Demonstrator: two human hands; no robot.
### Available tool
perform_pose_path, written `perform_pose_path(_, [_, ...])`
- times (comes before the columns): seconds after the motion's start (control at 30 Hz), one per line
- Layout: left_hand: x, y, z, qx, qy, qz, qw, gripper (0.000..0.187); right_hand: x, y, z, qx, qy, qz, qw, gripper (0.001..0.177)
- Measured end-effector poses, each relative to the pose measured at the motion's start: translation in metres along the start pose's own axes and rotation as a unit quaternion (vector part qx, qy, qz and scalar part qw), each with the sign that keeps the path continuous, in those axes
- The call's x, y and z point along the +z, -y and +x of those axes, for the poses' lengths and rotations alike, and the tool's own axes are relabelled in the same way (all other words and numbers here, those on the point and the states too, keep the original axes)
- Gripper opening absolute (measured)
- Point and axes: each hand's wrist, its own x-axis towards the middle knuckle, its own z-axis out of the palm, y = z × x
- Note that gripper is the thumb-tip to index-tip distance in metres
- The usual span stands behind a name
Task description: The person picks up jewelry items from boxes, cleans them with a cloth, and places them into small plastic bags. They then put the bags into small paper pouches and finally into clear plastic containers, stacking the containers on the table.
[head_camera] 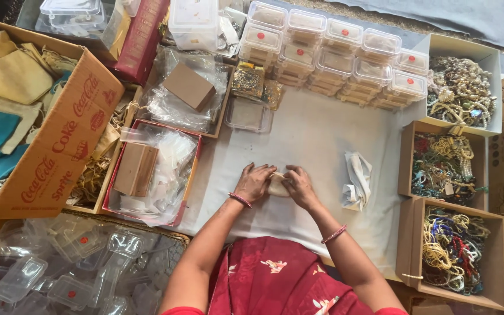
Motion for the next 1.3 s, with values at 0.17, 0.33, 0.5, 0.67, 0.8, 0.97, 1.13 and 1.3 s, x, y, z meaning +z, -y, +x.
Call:
perform_pose_path(0.17, [-0.020, -0.015, 0.011, -0.106, 0.147, -0.039, 0.983, 0.044, -0.018, 0.008, -0.001, 0.120, 0.119, 0.108, 0.980, 0.024])
perform_pose_path(0.33, [-0.028, -0.022, 0.010, -0.161, 0.177, -0.113, 0.964, 0.038, -0.022, 0.019, -0.003, 0.208, 0.175, 0.177, 0.946, 0.032])
perform_pose_path(0.5, [-0.048, -0.042, 0.012, -0.189, 0.159, -0.190, 0.950, 0.032, -0.036, 0.067, 0.005, 0.161, 0.182, 0.049, 0.969, 0.072])
perform_pose_path(0.67, [-0.049, -0.043, -0.002, -0.229, 0.152, -0.258, 0.926, 0.041, -0.029, 0.046, -0.001, 0.160, 0.268, 0.012, 0.950, 0.044])
perform_pose_path(0.8, [-0.087, -0.082, -0.023, -0.098, -0.043, -0.109, 0.988, 0.042, -0.009, 0.022, -0.011, 0.141, 0.205, 0.211, 0.945, 0.034])
perform_pose_path(0.97, [-0.171, -0.088, -0.099, -0.055, -0.170, 0.019, 0.984, 0.025, 0.016, -0.021, -0.034, 0.311, 0.149, 0.420, 0.839, 0.035])
perform_pose_path(1.13, [-0.208, -0.029, -0.212, -0.146, -0.462, 0.175, 0.857, 0.021, 0.009, -0.031, -0.041, 0.354, 0.057, 0.612, 0.705, 0.039])
perform_pose_path(1.3, [-0.198, 0.073, -0.332, -0.503, -0.587, 0.089, 0.628, 0.060, 0.004, -0.022, -0.037, 0.348, 0.061, 0.615, 0.705, 0.041])
